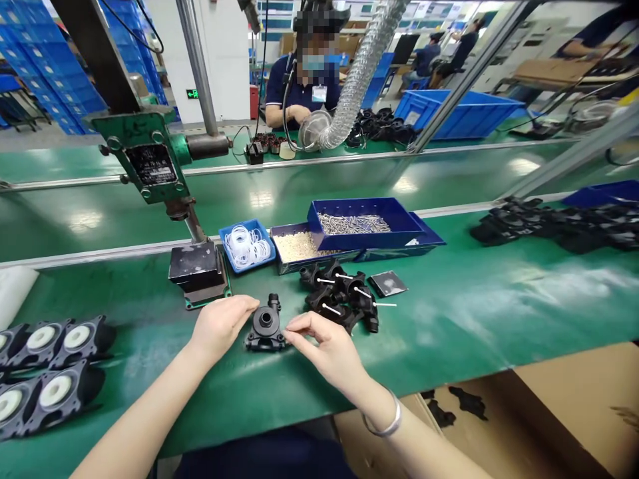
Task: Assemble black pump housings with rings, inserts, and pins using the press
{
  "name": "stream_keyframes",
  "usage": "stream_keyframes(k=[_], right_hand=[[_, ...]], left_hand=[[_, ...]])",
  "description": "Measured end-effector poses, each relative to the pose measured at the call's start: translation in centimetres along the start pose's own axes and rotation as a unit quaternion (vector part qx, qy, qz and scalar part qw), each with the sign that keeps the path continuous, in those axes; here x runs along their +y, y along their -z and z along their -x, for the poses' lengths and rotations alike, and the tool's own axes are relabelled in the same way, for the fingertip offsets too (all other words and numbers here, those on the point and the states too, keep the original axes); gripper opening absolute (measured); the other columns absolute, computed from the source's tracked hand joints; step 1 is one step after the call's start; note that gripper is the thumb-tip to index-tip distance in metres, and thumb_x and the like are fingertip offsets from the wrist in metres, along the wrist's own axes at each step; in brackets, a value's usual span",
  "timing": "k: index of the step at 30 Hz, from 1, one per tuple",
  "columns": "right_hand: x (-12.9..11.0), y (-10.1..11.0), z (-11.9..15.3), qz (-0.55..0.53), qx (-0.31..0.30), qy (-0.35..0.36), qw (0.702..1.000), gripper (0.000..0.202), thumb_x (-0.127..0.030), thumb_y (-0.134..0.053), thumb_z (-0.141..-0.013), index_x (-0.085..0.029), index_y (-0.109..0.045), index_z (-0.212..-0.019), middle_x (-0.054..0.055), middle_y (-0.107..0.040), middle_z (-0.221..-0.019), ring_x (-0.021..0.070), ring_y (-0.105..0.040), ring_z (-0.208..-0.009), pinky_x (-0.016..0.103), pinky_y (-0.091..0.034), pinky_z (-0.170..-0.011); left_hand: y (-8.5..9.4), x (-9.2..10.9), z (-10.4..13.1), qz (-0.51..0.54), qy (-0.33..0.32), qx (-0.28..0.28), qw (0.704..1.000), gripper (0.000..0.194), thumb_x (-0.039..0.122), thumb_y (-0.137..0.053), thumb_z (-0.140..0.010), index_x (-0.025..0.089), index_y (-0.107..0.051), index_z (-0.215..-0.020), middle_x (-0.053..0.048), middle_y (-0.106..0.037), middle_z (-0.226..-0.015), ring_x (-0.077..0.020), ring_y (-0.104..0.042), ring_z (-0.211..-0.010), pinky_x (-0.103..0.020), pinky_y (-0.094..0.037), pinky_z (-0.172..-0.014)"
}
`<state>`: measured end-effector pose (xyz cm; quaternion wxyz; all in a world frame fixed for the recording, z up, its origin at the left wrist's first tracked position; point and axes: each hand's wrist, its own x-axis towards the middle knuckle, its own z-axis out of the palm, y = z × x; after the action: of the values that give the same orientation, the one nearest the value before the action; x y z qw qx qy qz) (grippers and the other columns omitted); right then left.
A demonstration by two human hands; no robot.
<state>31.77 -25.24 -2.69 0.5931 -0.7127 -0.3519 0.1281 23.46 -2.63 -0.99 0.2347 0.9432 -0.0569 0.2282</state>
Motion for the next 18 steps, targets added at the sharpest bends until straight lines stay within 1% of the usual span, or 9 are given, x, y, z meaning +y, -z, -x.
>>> stream_keyframes(k=[2, 4, 6, 7, 10, 13, 15, 17, 18], right_hand=[[-0.1, -0.5, 0.2, 0.036, 0.006, 0.051, 0.998, 0.005, -0.024, -0.066, -0.092, -0.023, -0.065, -0.087, 0.001, -0.071, -0.084, 0.0164, -0.069, -0.078, 0.028, -0.056, -0.073], [-0.1, -0.7, 0.2, 0.064, 0.012, 0.094, 0.993, 0.005, -0.02, -0.063, -0.094, -0.023, -0.062, -0.09, 0.002, -0.071, -0.085, 0.0165, -0.068, -0.08, 0.029, -0.055, -0.074], [-0.1, -0.7, 0.1, 0.101, 0.001, 0.134, 0.986, 0.007, -0.016, -0.059, -0.096, -0.023, -0.061, -0.094, 0.003, -0.069, -0.088, 0.0174, -0.067, -0.083, 0.031, -0.056, -0.076], [-0.1, -0.6, 0.2, 0.123, -0.013, 0.157, 0.98, 0.009, -0.015, -0.057, -0.097, -0.023, -0.06, -0.097, 0.004, -0.069, -0.09, 0.0179, -0.067, -0.086, 0.032, -0.056, -0.078], [0.4, -0.6, 0.8, 0.2, -0.056, 0.222, 0.953, 0.016, -0.012, -0.053, -0.098, -0.022, -0.061, -0.107, 0.009, -0.069, -0.1, 0.02, -0.066, -0.092, 0.035, -0.057, -0.08], [1.2, -0.6, 1.8, 0.263, -0.052, 0.266, 0.926, 0.026, -0.012, -0.054, -0.097, -0.022, -0.062, -0.119, 0.011, -0.07, -0.107, 0.0231, -0.068, -0.094, 0.039, -0.059, -0.081], [1.7, 0.3, 1.9, 0.285, -0.047, 0.289, 0.913, 0.036, -0.014, -0.057, -0.095, -0.025, -0.06, -0.129, 0.011, -0.072, -0.108, 0.0247, -0.071, -0.094, 0.04, -0.061, -0.081], [2.1, 2.4, 1.0, 0.294, -0.033, 0.299, 0.907, 0.042, -0.021, -0.06, -0.094, -0.031, -0.059, -0.135, 0.011, -0.074, -0.108, 0.0259, -0.073, -0.094, 0.041, -0.062, -0.079], [2.3, 3.8, -0.1, 0.296, 0.0, 0.296, 0.908, 0.039, -0.028, -0.06, -0.094, -0.035, -0.061, -0.132, 0.011, -0.075, -0.104, 0.0264, -0.074, -0.09, 0.042, -0.062, -0.077]], left_hand=[[-0.2, -0.2, 0.3, 0.03, 0.021, 0.005, 0.999, 0.02, 0.025, -0.051, -0.098, 0.021, -0.071, -0.099, -0.005, -0.078, -0.1, -0.0177, -0.075, -0.093, -0.031, -0.061, -0.085], [-0.3, -0.2, 0.5, 0.064, 0.06, -0.001, 0.996, 0.017, 0.026, -0.054, -0.097, 0.022, -0.071, -0.099, -0.004, -0.078, -0.101, -0.0175, -0.074, -0.094, -0.032, -0.06, -0.086], [-0.3, -0.1, 0.6, 0.095, 0.088, -0.001, 0.992, 0.017, 0.026, -0.056, -0.096, 0.022, -0.068, -0.108, -0.004, -0.077, -0.105, -0.0169, -0.074, -0.095, -0.032, -0.06, -0.088], [-0.3, -0.1, 0.7, 0.1, 0.09, -0.002, 0.991, 0.02, 0.026, -0.057, -0.096, 0.021, -0.066, -0.113, -0.005, -0.076, -0.107, -0.0167, -0.073, -0.096, -0.032, -0.06, -0.089], [-0.5, 0.0, 1.1, 0.069, 0.041, -0.009, 0.997, 0.022, 0.022, -0.055, -0.096, 0.019, -0.064, -0.115, -0.007, -0.075, -0.112, -0.0175, -0.072, -0.101, -0.034, -0.059, -0.093], [-0.6, 0.1, 1.7, 0.016, -0.02, -0.005, 1.0, 0.021, 0.018, -0.051, -0.096, 0.019, -0.066, -0.111, -0.008, -0.075, -0.111, -0.0189, -0.071, -0.105, -0.036, -0.059, -0.096], [-0.4, 0.3, 2.0, -0.007, -0.033, -0.01, 0.999, 0.023, 0.017, -0.05, -0.095, 0.018, -0.065, -0.112, -0.008, -0.076, -0.108, -0.0193, -0.072, -0.103, -0.036, -0.059, -0.096], [0.1, 0.6, 1.8, -0.026, -0.031, -0.013, 0.999, 0.023, 0.019, -0.051, -0.094, 0.018, -0.065, -0.113, -0.008, -0.076, -0.105, -0.0197, -0.072, -0.1, -0.036, -0.06, -0.093], [0.4, 0.7, 1.3, -0.037, -0.029, -0.004, 0.999, 0.023, 0.021, -0.051, -0.094, 0.018, -0.064, -0.113, -0.008, -0.076, -0.104, -0.0199, -0.073, -0.099, -0.036, -0.061, -0.092]])
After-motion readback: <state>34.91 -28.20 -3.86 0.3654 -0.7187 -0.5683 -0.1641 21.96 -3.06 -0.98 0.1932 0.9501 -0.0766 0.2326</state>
